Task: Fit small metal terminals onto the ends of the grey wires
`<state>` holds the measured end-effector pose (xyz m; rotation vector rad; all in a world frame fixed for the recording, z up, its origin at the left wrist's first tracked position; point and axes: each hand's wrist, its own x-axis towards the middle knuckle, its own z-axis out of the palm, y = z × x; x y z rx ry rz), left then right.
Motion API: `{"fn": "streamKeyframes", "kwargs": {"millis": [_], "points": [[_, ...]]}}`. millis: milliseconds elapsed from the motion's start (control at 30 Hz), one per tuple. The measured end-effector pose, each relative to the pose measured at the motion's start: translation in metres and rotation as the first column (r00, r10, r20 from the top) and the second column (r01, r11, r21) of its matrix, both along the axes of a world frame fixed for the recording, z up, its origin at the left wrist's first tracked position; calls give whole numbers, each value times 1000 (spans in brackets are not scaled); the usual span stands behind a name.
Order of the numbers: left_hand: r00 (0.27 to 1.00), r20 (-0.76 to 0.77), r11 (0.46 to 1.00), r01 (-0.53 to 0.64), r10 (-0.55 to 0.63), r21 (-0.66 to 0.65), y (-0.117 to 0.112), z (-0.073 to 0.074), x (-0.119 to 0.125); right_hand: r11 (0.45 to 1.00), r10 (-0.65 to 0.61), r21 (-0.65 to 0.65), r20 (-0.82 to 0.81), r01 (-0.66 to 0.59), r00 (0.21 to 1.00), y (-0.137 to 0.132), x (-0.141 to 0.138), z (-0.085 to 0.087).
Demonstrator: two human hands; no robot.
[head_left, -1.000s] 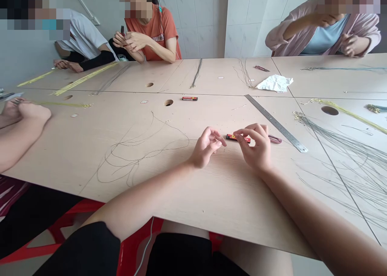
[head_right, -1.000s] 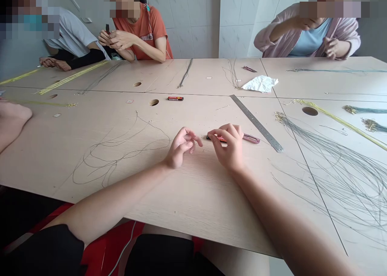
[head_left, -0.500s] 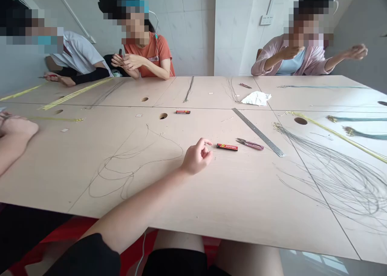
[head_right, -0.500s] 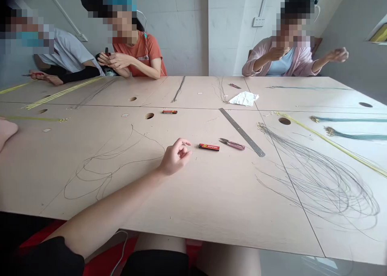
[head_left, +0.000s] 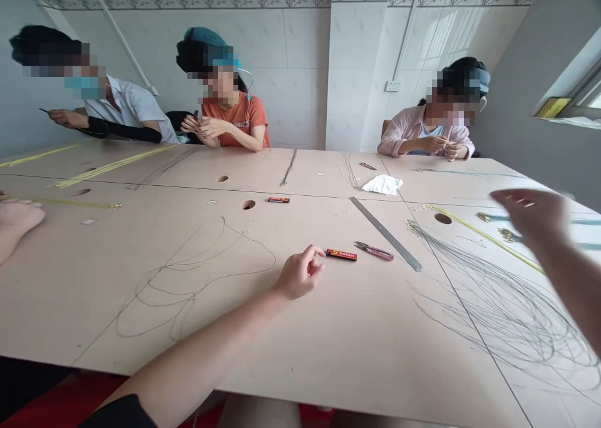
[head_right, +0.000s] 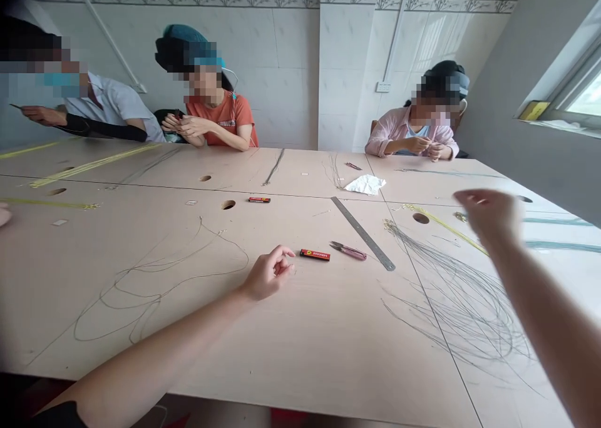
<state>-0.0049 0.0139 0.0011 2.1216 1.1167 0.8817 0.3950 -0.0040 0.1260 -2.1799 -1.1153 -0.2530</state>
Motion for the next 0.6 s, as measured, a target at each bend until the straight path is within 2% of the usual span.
{"fn": "streamKeyframes", "kwargs": {"millis": [67, 133, 233, 300, 367, 467, 533, 600], "points": [[1000, -13, 1000, 1, -1, 14, 1, 0, 0, 986, 11, -165, -140, -35, 990, 18, -16, -18], [999, -32, 1000, -2, 3, 28, 1, 0, -1, 960, 32, -269, -163, -76, 986, 34, -33, -41], [997, -68, 998, -15, 19, 60, 2, -1, -2, 950, 71, -295, -121, -104, 990, 47, -47, -73], [994, -104, 995, -20, 30, 97, 2, -1, -2, 944, 91, -308, -109, -121, 990, 52, -50, -85], [988, -154, 989, -9, 32, 148, 1, -2, -1, 947, 106, -294, -83, -126, 991, 53, -52, -90], [963, -264, 978, 1, 55, 209, 1, 0, 2, 969, 144, -193, -60, -153, 988, 51, -66, -90], [925, -362, 973, -33, 116, 228, 4, 6, 0, 967, 228, -106, -45, -232, 973, 46, -86, -91], [856, -461, 964, -139, 232, 227, 10, 15, -7, 930, 367, -23, 6, -367, 930, 36, -113, -94]]}}
